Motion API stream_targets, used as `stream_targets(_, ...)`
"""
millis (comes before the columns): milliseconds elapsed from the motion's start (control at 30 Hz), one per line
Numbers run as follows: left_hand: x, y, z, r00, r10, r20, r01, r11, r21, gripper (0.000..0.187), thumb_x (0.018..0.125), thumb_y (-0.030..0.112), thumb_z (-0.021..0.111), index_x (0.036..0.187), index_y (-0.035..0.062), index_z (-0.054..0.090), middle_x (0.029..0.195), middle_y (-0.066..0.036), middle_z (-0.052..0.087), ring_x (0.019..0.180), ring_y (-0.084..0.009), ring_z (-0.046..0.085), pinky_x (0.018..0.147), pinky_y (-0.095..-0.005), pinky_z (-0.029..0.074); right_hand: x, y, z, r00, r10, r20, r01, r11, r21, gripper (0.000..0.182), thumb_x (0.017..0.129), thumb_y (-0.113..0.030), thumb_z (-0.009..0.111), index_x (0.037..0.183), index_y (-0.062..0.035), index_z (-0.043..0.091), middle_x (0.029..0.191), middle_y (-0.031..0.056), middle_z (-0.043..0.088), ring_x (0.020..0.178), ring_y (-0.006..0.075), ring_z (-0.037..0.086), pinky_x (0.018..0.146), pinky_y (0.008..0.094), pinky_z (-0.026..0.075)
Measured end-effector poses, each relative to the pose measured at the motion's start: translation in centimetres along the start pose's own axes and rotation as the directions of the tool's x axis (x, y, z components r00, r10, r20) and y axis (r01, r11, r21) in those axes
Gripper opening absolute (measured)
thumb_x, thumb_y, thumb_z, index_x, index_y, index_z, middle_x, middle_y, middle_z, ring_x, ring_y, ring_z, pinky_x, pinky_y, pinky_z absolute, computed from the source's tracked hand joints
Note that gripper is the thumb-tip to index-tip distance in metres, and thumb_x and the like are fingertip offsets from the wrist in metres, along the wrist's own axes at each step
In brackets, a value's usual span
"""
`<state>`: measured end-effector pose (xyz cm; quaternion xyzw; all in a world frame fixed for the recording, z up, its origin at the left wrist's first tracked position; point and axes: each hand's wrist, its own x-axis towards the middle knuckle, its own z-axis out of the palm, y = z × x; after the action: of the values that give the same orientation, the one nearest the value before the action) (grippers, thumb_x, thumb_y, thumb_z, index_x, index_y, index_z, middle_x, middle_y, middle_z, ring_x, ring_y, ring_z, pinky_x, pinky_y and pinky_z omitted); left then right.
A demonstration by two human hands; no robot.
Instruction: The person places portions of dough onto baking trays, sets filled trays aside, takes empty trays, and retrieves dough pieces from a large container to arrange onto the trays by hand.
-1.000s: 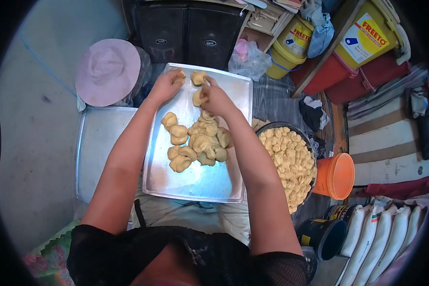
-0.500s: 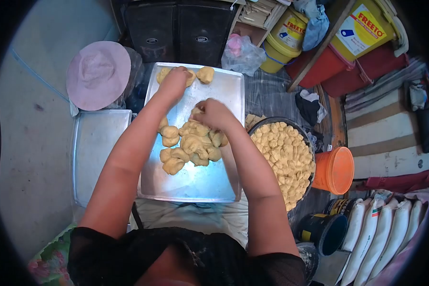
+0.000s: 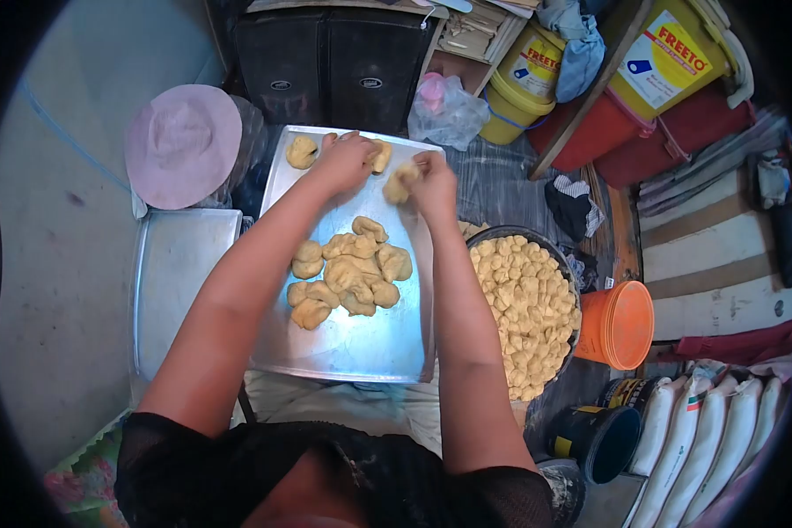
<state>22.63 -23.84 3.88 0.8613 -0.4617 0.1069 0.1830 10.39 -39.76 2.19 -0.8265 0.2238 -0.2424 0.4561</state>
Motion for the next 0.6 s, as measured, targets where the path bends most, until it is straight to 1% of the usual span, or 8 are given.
stream_targets(33,-1.1,0.1,-0.1,0.985,0.04,-0.168,-0.048,0.998,-0.047,0.029,0.086,0.02,0.058,0.111,0.0136,0.071,0.112,-0.013,0.067,0.118,-0.0299,0.056,0.1,-0.0545,0.033,0.8,0.1,0.1,0.997,-0.063,-0.04,0.061,0.997,-0.046,0.038,0.075,-0.012,0.074,0.112,-0.0038,0.07,0.096,0.0173,0.07,0.082,0.0317,0.068,0.08,0.0343,0.054)
stream_targets(100,-2.8,0.4,-1.8,0.999,-0.013,-0.035,0.008,0.992,-0.127,0.032,0.086,0.022,0.06,0.114,0.0103,0.069,0.114,-0.014,0.066,0.118,-0.032,0.056,0.101,-0.0523,0.034,1.8,0.4,0.3,0.976,-0.187,-0.109,0.171,0.975,-0.14,0.045,0.075,-0.017,0.074,0.117,-0.0019,0.067,0.104,0.0211,0.07,0.082,0.0349,0.068,0.08,0.0376,0.054)
stream_targets(233,-7.2,1.2,-7.2,0.942,-0.064,0.328,0.131,0.974,-0.187,0.039,0.086,0.026,0.064,0.119,0.0061,0.066,0.123,-0.016,0.062,0.114,-0.035,0.058,0.098,-0.045,0.041,0.1,-0.1,1.9,0.954,-0.279,0.106,0.272,0.67,-0.691,0.057,0.084,-0.024,0.069,0.138,-0.0109,0.054,0.136,0.0168,0.057,0.112,0.0293,0.058,0.093,0.0473,0.042)
stream_targets(267,-8.6,0.7,-7.5,0.958,-0.096,0.269,0.158,0.963,-0.217,0.04,0.085,0.026,0.065,0.119,0.0058,0.066,0.122,-0.017,0.062,0.112,-0.035,0.059,0.097,-0.0436,0.043,0.0,-0.7,1.7,0.98,-0.16,0.115,0.194,0.691,-0.696,0.055,0.086,-0.027,0.067,0.138,-0.013,0.054,0.142,0.0129,0.053,0.127,0.0266,0.046,0.099,0.0488,0.034)
stream_targets(367,-12.8,-1.2,-8.5,0.96,-0.233,0.154,0.268,0.923,-0.276,0.042,0.084,0.028,0.067,0.12,0.0059,0.065,0.117,-0.017,0.063,0.109,-0.0352,0.06,0.094,-0.0416,0.046,-2.0,-3.7,0.6,0.962,-0.269,-0.034,0.217,0.837,-0.502,0.051,0.083,-0.026,0.07,0.131,-0.0121,0.059,0.13,0.013,0.061,0.118,0.0275,0.054,0.096,0.0469,0.04)
stream_targets(467,-16.4,-2.5,-7.9,0.928,-0.285,0.239,0.341,0.909,-0.239,0.04,0.08,0.025,0.071,0.115,0.0057,0.067,0.109,-0.017,0.065,0.106,-0.0361,0.061,0.093,-0.0424,0.048,-5.0,-3.8,0.0,0.842,0.067,0.536,0.096,0.958,-0.271,0.05,0.077,-0.026,0.074,0.124,-0.0101,0.062,0.12,0.0155,0.064,0.102,0.0296,0.063,0.087,0.0437,0.047)
stream_targets(567,-16.5,-3.0,-7.7,0.869,-0.316,0.381,0.477,0.742,-0.472,0.032,0.079,0.018,0.073,0.106,0.0027,0.066,0.107,-0.018,0.064,0.103,-0.0359,0.062,0.09,-0.0413,0.049,-5.3,-2.8,0.3,0.757,0.084,0.648,-0.029,0.995,-0.095,0.052,0.075,-0.022,0.076,0.122,-0.0069,0.062,0.108,0.0172,0.067,0.08,0.0275,0.069,0.072,0.0395,0.055)
stream_targets(600,-16.1,-3.4,-7.4,0.873,-0.372,0.315,0.487,0.702,-0.519,0.027,0.078,0.015,0.074,0.099,0.0019,0.066,0.106,-0.018,0.064,0.098,-0.0362,0.063,0.085,-0.041,0.05,-4.6,0.0,1.6,0.888,-0.082,0.452,0.11,0.993,-0.036,0.044,0.076,-0.017,0.076,0.116,-0.004,0.062,0.089,0.0128,0.066,0.068,0.021,0.067,0.059,0.0372,0.055)
